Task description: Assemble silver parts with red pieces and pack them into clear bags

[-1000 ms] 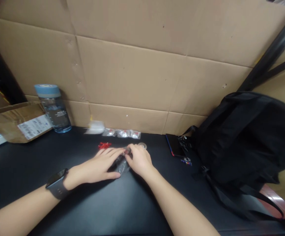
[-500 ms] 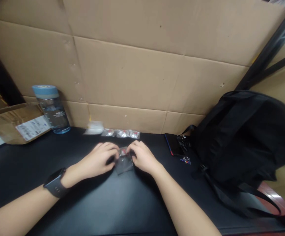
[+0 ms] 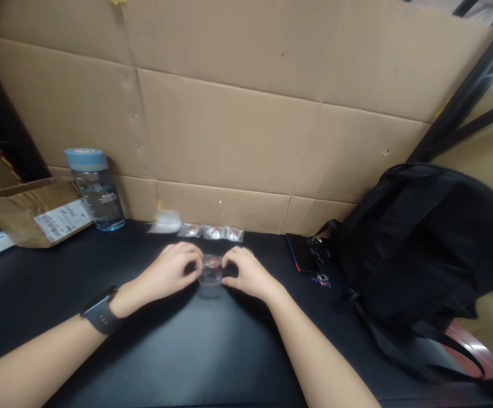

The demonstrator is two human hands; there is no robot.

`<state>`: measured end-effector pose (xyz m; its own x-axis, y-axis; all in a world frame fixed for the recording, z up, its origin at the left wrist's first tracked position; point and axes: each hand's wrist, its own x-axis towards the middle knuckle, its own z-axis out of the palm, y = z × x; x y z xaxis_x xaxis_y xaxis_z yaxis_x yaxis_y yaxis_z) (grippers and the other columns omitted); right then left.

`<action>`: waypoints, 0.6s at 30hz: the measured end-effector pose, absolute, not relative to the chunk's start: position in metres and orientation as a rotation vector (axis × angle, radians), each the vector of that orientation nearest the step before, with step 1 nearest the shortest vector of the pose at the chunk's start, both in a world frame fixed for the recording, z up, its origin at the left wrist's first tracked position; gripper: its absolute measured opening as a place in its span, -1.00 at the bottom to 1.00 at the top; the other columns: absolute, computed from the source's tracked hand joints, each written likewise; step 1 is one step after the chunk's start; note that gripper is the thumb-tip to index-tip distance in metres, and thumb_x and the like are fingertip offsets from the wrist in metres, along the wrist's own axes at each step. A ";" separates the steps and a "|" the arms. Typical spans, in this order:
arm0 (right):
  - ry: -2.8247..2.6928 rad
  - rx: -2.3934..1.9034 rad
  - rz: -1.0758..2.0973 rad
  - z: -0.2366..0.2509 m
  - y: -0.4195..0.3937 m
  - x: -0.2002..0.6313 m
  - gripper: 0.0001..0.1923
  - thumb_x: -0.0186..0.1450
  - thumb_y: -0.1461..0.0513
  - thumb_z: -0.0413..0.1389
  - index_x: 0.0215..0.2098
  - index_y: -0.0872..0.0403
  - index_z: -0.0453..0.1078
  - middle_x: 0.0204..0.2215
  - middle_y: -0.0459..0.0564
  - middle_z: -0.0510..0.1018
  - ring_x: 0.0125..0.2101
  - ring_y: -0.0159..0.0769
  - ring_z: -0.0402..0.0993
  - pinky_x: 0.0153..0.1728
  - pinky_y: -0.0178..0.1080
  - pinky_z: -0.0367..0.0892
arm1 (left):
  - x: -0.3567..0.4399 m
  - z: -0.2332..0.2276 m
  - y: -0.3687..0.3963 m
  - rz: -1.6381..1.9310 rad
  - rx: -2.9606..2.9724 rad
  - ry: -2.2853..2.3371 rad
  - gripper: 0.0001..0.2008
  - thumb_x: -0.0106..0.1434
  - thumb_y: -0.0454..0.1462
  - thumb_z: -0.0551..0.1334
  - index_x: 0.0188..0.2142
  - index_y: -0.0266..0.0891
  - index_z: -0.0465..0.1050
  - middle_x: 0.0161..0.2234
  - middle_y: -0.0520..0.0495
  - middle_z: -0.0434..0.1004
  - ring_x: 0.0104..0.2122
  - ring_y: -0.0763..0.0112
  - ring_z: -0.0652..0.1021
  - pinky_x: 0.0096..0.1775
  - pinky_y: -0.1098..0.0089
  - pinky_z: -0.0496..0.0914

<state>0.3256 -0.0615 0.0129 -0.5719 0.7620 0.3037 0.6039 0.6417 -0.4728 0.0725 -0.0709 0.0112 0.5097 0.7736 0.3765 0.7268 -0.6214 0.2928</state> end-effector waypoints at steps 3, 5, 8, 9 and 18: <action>-2.406 -1.032 0.429 0.011 -0.064 0.321 -0.70 0.12 0.29 0.41 -0.23 -0.01 0.47 -0.15 -0.09 0.50 -0.09 -0.25 0.42 0.05 -0.16 0.26 | 0.071 0.007 -0.069 0.702 2.651 1.315 -0.92 0.21 -0.28 0.31 -0.26 -0.11 0.51 -0.08 -0.02 0.53 -0.01 0.17 0.45 0.02 0.19 0.23; -2.420 -1.021 0.409 0.010 -0.065 0.318 -0.81 0.19 0.31 0.36 -0.26 -0.01 0.49 -0.15 -0.09 0.51 -0.10 -0.27 0.42 0.05 -0.16 0.25 | 0.070 0.005 -0.068 0.681 2.661 1.318 -0.91 0.20 -0.28 0.31 -0.26 -0.11 0.52 -0.08 -0.03 0.52 0.01 0.16 0.44 0.02 0.18 0.22; -2.431 -1.014 0.385 0.009 -0.064 0.317 -0.89 0.23 0.33 0.31 -0.32 0.00 0.52 -0.14 -0.07 0.52 -0.09 -0.27 0.43 0.05 -0.16 0.26 | 0.069 0.003 -0.067 0.665 2.673 1.320 -0.95 0.24 -0.26 0.28 -0.32 -0.12 0.55 -0.08 -0.06 0.53 0.03 0.15 0.43 0.02 0.18 0.23; -2.434 -1.014 0.385 0.009 -0.064 0.318 -0.89 0.23 0.33 0.31 -0.33 0.01 0.52 -0.13 -0.06 0.52 -0.08 -0.26 0.43 0.04 -0.15 0.26 | 0.068 0.003 -0.067 0.661 2.679 1.319 -0.93 0.25 -0.25 0.27 -0.34 -0.12 0.56 -0.08 -0.07 0.53 0.03 0.14 0.43 0.03 0.17 0.24; -2.401 -1.045 0.385 0.010 -0.064 0.321 -0.81 0.22 0.24 0.33 -0.20 -0.03 0.52 -0.12 -0.06 0.51 -0.07 -0.23 0.43 0.06 -0.13 0.26 | 0.066 0.003 -0.066 0.624 2.673 1.327 -0.92 0.23 -0.20 0.31 -0.28 -0.10 0.57 -0.07 -0.05 0.55 0.07 0.11 0.41 0.04 0.15 0.22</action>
<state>0.3213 -0.0644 0.0095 -0.5868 0.7426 0.3229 0.6043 0.6670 -0.4357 0.0655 -0.0658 0.0030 0.5386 0.7803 0.3179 0.7424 -0.6179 0.2588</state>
